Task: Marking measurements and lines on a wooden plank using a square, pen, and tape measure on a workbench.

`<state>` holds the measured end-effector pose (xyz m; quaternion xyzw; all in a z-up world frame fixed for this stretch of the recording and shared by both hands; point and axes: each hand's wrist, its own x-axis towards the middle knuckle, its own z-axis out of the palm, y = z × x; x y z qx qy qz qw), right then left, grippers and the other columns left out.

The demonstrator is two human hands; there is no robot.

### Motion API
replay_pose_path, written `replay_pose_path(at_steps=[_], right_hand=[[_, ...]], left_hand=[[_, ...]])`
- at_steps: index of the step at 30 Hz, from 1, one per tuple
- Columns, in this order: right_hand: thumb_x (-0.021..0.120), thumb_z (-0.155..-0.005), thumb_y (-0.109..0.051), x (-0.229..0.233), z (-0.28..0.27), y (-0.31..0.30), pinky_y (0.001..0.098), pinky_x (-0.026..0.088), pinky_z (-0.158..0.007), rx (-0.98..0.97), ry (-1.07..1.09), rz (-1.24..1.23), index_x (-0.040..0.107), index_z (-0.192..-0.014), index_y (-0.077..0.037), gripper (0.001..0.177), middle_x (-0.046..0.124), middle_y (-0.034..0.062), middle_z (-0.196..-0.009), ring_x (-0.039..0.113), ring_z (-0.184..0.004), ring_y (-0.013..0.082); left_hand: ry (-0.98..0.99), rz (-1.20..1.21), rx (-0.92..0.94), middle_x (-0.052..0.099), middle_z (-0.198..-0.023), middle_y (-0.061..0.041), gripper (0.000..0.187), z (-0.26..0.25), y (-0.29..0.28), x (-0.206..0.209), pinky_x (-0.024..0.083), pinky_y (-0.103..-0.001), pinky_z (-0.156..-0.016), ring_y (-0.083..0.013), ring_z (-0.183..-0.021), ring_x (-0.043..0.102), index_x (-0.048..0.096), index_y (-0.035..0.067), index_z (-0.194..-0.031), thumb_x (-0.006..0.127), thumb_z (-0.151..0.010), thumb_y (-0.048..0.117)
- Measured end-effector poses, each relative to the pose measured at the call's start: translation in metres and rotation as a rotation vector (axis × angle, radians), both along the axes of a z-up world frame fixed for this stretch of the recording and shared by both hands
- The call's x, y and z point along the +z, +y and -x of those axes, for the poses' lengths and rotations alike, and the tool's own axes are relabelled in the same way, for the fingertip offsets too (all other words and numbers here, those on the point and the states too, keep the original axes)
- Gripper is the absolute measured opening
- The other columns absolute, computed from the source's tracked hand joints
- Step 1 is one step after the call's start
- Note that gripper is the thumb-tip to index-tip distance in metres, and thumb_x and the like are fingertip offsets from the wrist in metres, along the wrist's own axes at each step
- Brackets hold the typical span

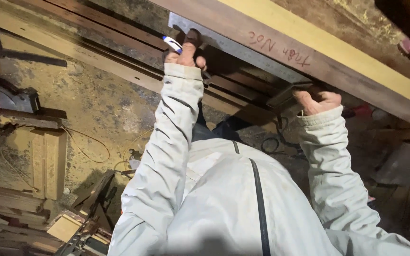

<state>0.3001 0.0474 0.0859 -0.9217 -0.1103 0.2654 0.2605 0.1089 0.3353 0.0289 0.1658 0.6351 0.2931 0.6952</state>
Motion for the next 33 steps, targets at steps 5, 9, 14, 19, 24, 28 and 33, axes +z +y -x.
replay_pose_path(at_steps=[5, 9, 14, 19, 24, 28, 33], right_hand=[[0.088, -0.085, -0.027, -0.005, 0.001, -0.003, 0.0325, 0.016, -0.047, -0.023, -0.005, -0.029, 0.031, -0.050, -0.019, 0.067, 0.023, -0.0078, -0.051, 0.021, -0.053, 0.0056], [0.096, -0.091, -0.024, -0.060, -0.019, -0.057, 0.0197, 0.056, -0.064, 0.048, 0.046, -0.274, 0.080, -0.090, -0.007, 0.023, 0.072, 0.0078, -0.077, 0.070, -0.068, 0.0117], [0.093, -0.088, -0.034, -0.015, -0.001, -0.014, 0.0320, 0.017, -0.046, 0.003, -0.005, -0.069, 0.037, -0.049, -0.020, 0.070, 0.027, -0.0072, -0.048, 0.023, -0.049, 0.0062], [0.094, -0.086, -0.037, -0.009, 0.000, -0.007, 0.0338, 0.013, -0.048, 0.007, -0.017, -0.049, 0.026, -0.050, -0.020, 0.079, 0.020, -0.0067, -0.053, 0.017, -0.052, 0.0078], [0.093, -0.087, -0.047, -0.018, -0.001, -0.015, 0.0353, 0.011, -0.048, 0.049, -0.057, -0.089, 0.020, -0.054, -0.020, 0.084, 0.016, -0.0057, -0.054, 0.015, -0.054, 0.0096], [0.094, -0.088, -0.037, -0.020, 0.000, -0.015, 0.0342, 0.012, -0.050, 0.038, -0.055, -0.108, 0.025, -0.053, -0.022, 0.079, 0.019, -0.0072, -0.054, 0.017, -0.055, 0.0088], [0.093, -0.087, -0.032, -0.016, 0.001, -0.011, 0.0339, 0.013, -0.049, 0.025, -0.027, -0.122, 0.025, -0.052, -0.019, 0.078, 0.019, -0.0065, -0.054, 0.017, -0.054, 0.0093]], left_hand=[[0.009, -0.022, -0.045, 0.056, -0.044, -0.016, 0.060, 0.004, 0.000, -0.001, 0.034, -0.033, -0.027, -0.0244, -0.031, 0.055, 0.030, 0.019, -0.084, 0.083, -0.069, 0.042], [-0.038, -0.052, -0.116, 0.057, -0.048, -0.011, 0.038, 0.014, 0.003, -0.009, 0.037, -0.032, -0.029, -0.0225, -0.035, 0.058, 0.048, 0.024, -0.085, 0.081, -0.075, 0.041], [-0.140, -0.152, -0.203, 0.060, -0.049, -0.011, 0.016, 0.023, 0.005, -0.051, 0.042, -0.034, -0.030, -0.0217, -0.037, 0.060, 0.070, 0.026, -0.075, 0.079, -0.085, 0.035], [0.038, -0.106, -0.316, 0.057, -0.042, -0.010, 0.044, 0.010, 0.010, -0.016, 0.046, -0.036, -0.029, -0.0200, -0.029, 0.049, 0.063, 0.013, -0.058, 0.070, -0.084, 0.048], [-0.069, -0.250, -0.340, 0.048, -0.049, -0.013, 0.028, 0.032, 0.005, -0.052, 0.047, -0.039, -0.036, -0.0253, -0.038, 0.055, 0.074, 0.028, -0.127, 0.058, -0.105, 0.035], [0.455, -0.773, -1.234, 0.067, -0.070, 0.027, 0.051, 0.055, 0.016, -0.063, 0.041, -0.014, -0.072, 0.0025, -0.058, 0.056, 0.034, 0.044, -0.159, 0.040, -0.109, 0.047], [0.280, -0.544, -0.827, 0.052, -0.055, 0.010, 0.046, 0.049, 0.006, -0.036, 0.053, -0.017, -0.065, -0.0063, -0.050, 0.057, 0.047, 0.043, -0.154, 0.048, -0.108, 0.050]])
